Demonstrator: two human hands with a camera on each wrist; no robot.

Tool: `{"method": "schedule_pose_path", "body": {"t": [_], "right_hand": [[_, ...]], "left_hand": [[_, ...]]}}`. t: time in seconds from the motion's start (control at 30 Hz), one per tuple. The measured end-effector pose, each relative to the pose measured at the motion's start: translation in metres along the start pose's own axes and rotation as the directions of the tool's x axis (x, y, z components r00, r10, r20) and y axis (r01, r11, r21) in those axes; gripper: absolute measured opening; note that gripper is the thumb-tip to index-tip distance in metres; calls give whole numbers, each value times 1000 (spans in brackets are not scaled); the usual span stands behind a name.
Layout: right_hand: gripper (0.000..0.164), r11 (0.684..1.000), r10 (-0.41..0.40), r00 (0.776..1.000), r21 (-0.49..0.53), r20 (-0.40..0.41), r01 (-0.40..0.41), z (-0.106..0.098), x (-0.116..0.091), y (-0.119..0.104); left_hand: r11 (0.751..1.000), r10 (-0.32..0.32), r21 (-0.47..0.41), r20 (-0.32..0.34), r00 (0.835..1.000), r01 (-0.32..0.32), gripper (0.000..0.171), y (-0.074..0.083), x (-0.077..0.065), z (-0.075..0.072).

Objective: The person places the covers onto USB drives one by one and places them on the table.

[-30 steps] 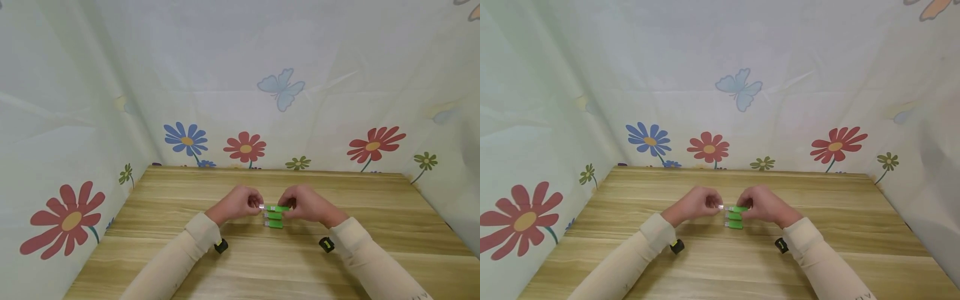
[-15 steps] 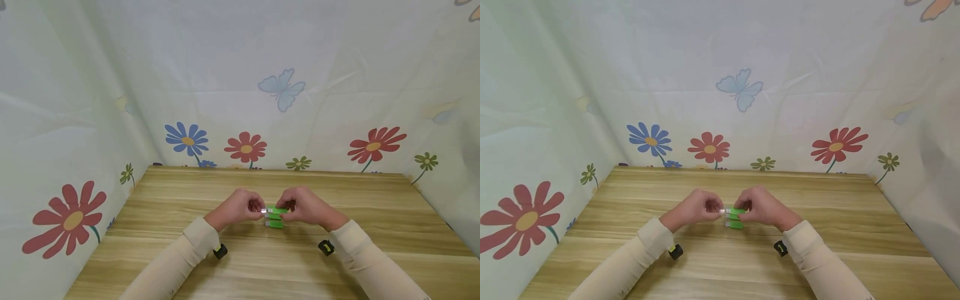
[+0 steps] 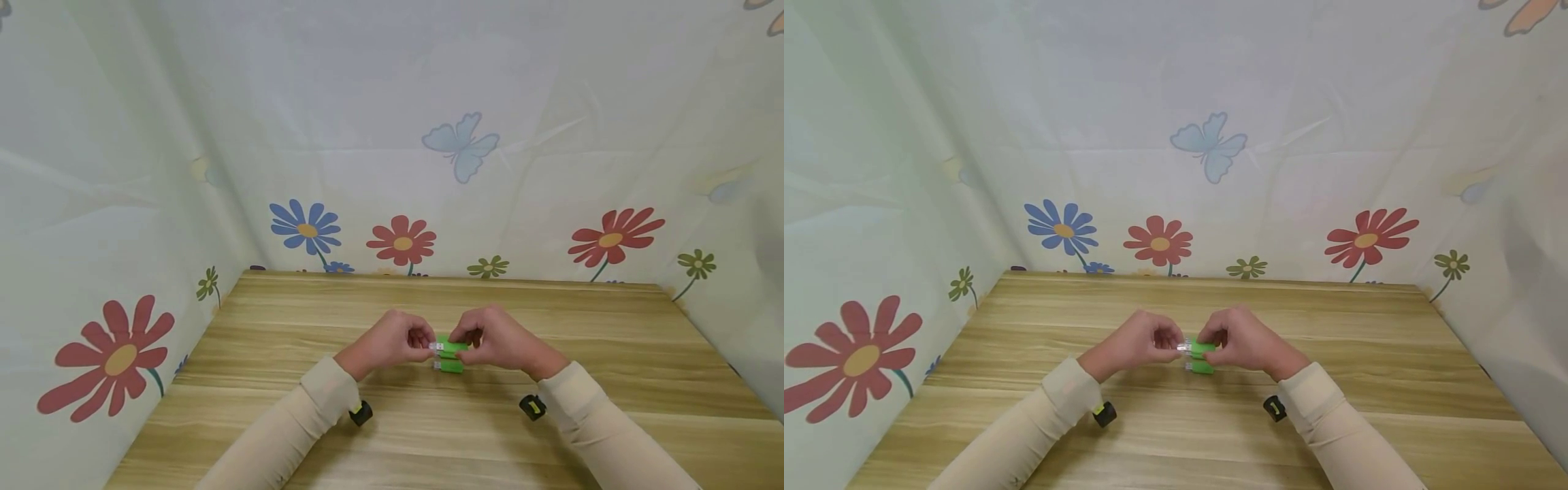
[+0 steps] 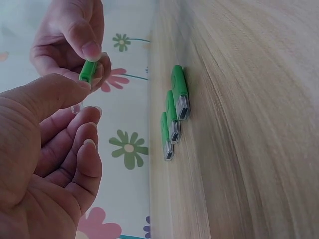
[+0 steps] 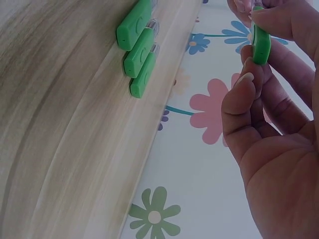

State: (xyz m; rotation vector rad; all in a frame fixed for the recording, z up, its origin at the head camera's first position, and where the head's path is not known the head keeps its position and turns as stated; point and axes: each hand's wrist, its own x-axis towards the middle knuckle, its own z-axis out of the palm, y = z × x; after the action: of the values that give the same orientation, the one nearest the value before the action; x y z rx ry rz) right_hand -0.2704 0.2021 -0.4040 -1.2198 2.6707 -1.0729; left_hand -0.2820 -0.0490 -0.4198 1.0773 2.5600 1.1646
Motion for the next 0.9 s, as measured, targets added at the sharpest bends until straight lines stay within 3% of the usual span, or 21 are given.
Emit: {"method": "schedule_pose_path", "body": {"t": [0.4, 0.9], "right_hand": [[17, 1000, -5, 1000, 9, 10, 5, 1, 1, 1], [15, 1000, -16, 1000, 8, 16, 16, 2, 2, -1]], "left_hand": [[1000, -20, -2, 8, 1000, 20, 11, 4, -1, 1], [1000, 4, 16, 5, 1000, -4, 9, 3, -2, 2]]}}
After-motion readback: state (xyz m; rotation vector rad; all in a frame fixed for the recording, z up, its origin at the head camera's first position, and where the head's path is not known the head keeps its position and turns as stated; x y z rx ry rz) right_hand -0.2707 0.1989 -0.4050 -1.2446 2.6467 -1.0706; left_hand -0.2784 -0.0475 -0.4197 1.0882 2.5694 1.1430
